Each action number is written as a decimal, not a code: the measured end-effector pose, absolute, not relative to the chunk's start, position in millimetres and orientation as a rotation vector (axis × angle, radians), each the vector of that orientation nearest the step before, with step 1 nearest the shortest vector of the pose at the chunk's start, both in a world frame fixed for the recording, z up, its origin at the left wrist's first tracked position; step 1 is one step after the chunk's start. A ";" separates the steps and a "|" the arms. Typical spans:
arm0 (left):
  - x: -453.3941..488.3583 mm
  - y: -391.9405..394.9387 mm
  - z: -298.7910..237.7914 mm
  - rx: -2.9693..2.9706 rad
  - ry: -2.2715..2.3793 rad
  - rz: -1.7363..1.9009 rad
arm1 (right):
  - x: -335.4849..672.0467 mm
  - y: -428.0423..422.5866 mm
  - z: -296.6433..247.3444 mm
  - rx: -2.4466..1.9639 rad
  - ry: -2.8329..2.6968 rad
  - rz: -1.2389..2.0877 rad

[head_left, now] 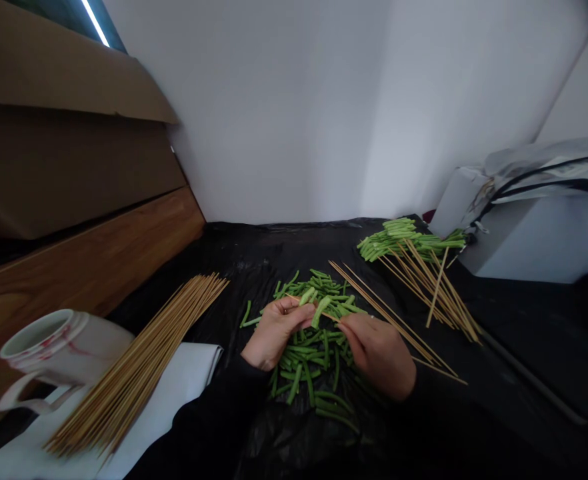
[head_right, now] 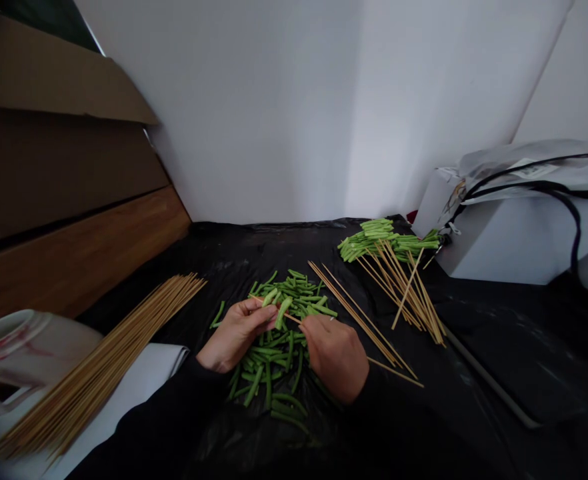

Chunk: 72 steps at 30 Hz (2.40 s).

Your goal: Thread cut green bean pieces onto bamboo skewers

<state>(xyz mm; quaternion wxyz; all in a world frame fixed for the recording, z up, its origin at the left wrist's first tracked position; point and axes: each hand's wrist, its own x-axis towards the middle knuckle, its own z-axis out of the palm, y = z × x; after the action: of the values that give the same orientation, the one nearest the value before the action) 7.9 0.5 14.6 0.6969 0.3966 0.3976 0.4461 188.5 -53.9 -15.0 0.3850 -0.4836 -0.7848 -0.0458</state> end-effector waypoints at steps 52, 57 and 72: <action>11.0 -1.8 7.8 1.070 0.929 1.048 | 198.3 -46.3 -4.6 -1.270 -1.935 0.130; 7.3 -1.5 18.7 1.002 0.852 1.061 | 233.1 -34.6 12.7 -1.503 -1.531 0.088; 5.4 2.1 19.2 0.944 0.910 1.078 | 220.8 -29.2 -11.6 -1.641 -1.961 0.191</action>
<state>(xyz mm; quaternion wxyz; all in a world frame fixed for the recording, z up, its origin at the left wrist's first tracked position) 5.4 2.1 19.2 0.6610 0.4172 0.4025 0.4765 220.8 -29.2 -11.6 0.2846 -0.6134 -0.7332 0.0715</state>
